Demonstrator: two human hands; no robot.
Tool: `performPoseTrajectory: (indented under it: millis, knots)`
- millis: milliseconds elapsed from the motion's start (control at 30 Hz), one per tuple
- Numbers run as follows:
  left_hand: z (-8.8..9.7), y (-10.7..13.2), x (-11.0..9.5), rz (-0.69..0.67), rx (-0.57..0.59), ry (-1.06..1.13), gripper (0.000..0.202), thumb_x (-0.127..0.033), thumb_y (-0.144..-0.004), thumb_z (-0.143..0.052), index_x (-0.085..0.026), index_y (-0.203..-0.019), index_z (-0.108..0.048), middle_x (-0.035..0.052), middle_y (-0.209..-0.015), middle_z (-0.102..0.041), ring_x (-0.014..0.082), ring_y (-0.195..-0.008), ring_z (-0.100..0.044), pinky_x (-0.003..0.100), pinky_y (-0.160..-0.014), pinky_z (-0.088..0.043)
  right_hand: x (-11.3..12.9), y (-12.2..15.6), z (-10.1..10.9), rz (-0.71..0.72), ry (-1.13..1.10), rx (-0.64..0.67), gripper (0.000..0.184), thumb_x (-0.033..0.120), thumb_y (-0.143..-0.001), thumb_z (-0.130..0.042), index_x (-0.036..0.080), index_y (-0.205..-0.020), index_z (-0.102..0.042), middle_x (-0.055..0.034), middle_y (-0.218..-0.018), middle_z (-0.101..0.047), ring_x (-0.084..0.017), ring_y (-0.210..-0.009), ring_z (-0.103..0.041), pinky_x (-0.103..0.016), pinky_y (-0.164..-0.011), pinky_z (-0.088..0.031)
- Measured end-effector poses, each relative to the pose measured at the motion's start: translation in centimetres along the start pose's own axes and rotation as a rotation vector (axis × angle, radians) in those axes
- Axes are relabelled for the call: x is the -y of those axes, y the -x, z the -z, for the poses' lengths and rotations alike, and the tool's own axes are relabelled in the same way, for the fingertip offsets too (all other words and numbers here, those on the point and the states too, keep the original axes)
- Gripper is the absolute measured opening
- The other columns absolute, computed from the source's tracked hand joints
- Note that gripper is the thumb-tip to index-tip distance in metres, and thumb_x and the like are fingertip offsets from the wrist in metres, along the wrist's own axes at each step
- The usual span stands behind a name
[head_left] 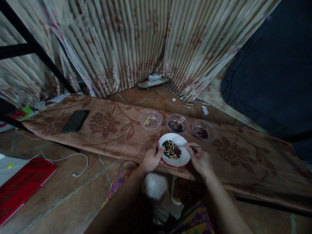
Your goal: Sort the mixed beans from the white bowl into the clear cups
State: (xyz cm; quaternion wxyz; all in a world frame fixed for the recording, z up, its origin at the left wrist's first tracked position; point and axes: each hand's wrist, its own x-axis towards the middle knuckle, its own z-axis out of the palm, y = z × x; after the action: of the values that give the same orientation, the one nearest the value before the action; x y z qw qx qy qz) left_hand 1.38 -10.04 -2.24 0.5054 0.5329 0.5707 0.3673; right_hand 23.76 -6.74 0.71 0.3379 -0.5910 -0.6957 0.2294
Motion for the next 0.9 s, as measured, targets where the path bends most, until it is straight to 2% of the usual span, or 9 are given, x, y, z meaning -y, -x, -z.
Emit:
performPoseTrajectory:
  millis: [233, 333, 433, 500, 600, 700, 800, 833, 900]
  knots:
    - [0.1, 0.0, -0.3, 0.030, 0.001, 0.020, 0.060, -0.064, -0.087, -0.041, -0.015, -0.121, -0.052, 0.0005, -0.063, -0.066, 0.0192, -0.054, -0.064, 0.031, -0.062, -0.051, 0.2, 0.0, 0.0, -0.027, -0.157, -0.086, 0.030, 0.047, -0.084, -0.057, 0.020, -0.083, -0.070, -0.0055, -0.085, -0.073, -0.022, -0.080, -0.067, -0.029, -0.071, -0.049]
    - [0.2, 0.1, -0.4, 0.038, 0.013, 0.028, 0.063, -0.063, -0.087, -0.042, -0.016, -0.128, -0.049, 0.0014, -0.067, -0.068, 0.0194, -0.055, -0.065, 0.030, -0.059, -0.051, 0.0, -0.7, 1.0, -0.060, -0.274, -0.269, 0.029, 0.045, -0.082, -0.061, 0.018, -0.080, -0.069, -0.0059, -0.081, -0.072, -0.021, -0.076, -0.066, -0.030, -0.070, -0.050]
    - [0.2, 0.0, -0.5, 0.050, 0.021, 0.026, 0.064, -0.064, -0.087, -0.041, -0.017, -0.130, -0.047, 0.0026, -0.073, -0.070, 0.0197, -0.056, -0.065, 0.029, -0.055, -0.050, -1.0, -2.4, 3.1, -0.052, -0.292, -0.507, 0.027, 0.043, -0.079, -0.065, 0.016, -0.079, -0.067, -0.0061, -0.077, -0.070, -0.020, -0.071, -0.064, -0.031, -0.067, -0.049]
    - [0.2, 0.0, -0.5, 0.053, 0.017, 0.021, 0.065, -0.065, -0.087, -0.041, -0.016, -0.129, -0.047, 0.0026, -0.071, -0.069, 0.0202, -0.056, -0.065, 0.029, -0.053, -0.050, -2.1, -3.7, 4.6, -0.029, -0.280, -0.600, 0.028, 0.043, -0.079, -0.064, 0.015, -0.079, -0.066, -0.0064, -0.075, -0.068, -0.019, -0.067, -0.062, -0.032, -0.065, -0.049]
    - [0.2, -0.2, -0.5, 0.058, 0.005, 0.013, 0.064, -0.065, -0.086, -0.041, -0.015, -0.126, -0.050, 0.0020, -0.064, -0.067, 0.0208, -0.056, -0.065, 0.030, -0.055, -0.050, -4.1, -5.1, 5.9, -0.065, -0.205, -0.581, 0.031, 0.045, -0.078, -0.063, 0.014, -0.077, -0.066, -0.0078, -0.073, -0.067, -0.020, -0.065, -0.060, -0.033, -0.061, -0.049]
    - [0.2, -0.2, -0.5, 0.065, 0.010, 0.006, 0.063, -0.065, -0.086, -0.041, -0.014, -0.123, -0.052, 0.0019, -0.062, -0.067, 0.0209, -0.056, -0.065, 0.030, -0.057, -0.050, -5.1, -5.1, 5.8, -0.102, -0.163, -0.570, 0.031, 0.044, -0.077, -0.065, 0.013, -0.074, -0.066, -0.0085, -0.070, -0.066, -0.020, -0.065, -0.060, -0.034, -0.062, -0.048]
    - [0.3, -0.1, -0.5, 0.048, 0.013, 0.001, 0.060, -0.064, -0.087, -0.041, -0.016, -0.120, -0.053, 0.0021, -0.064, -0.067, 0.0203, -0.057, -0.065, 0.030, -0.057, -0.050, -4.0, -4.0, 5.2, -0.114, -0.236, -0.610, 0.028, 0.042, -0.076, -0.066, 0.014, -0.076, -0.067, -0.0047, -0.066, -0.064, -0.017, -0.060, -0.057, -0.030, -0.057, -0.045]
    - [0.3, -0.1, -0.5, 0.045, 0.015, 0.001, 0.059, -0.064, -0.087, -0.041, -0.016, -0.120, -0.053, 0.0020, -0.064, -0.067, 0.0201, -0.056, -0.065, 0.029, -0.057, -0.050, -3.3, -3.5, 4.9, -0.105, -0.273, -0.587, 0.027, 0.042, -0.076, -0.066, 0.015, -0.076, -0.066, -0.0028, -0.063, -0.063, -0.016, -0.057, -0.056, -0.028, -0.055, -0.044]
    - [0.3, -0.1, -0.5, 0.042, 0.019, -0.001, 0.060, -0.064, -0.087, -0.040, -0.017, -0.122, -0.052, 0.0022, -0.067, -0.068, 0.0199, -0.057, -0.065, 0.029, -0.056, -0.050, -1.6, -2.4, 4.3, -0.098, -0.324, -0.435, 0.024, 0.041, -0.076, -0.067, 0.016, -0.075, -0.067, -0.0005, -0.060, -0.061, -0.014, -0.054, -0.054, -0.025, -0.053, -0.042]
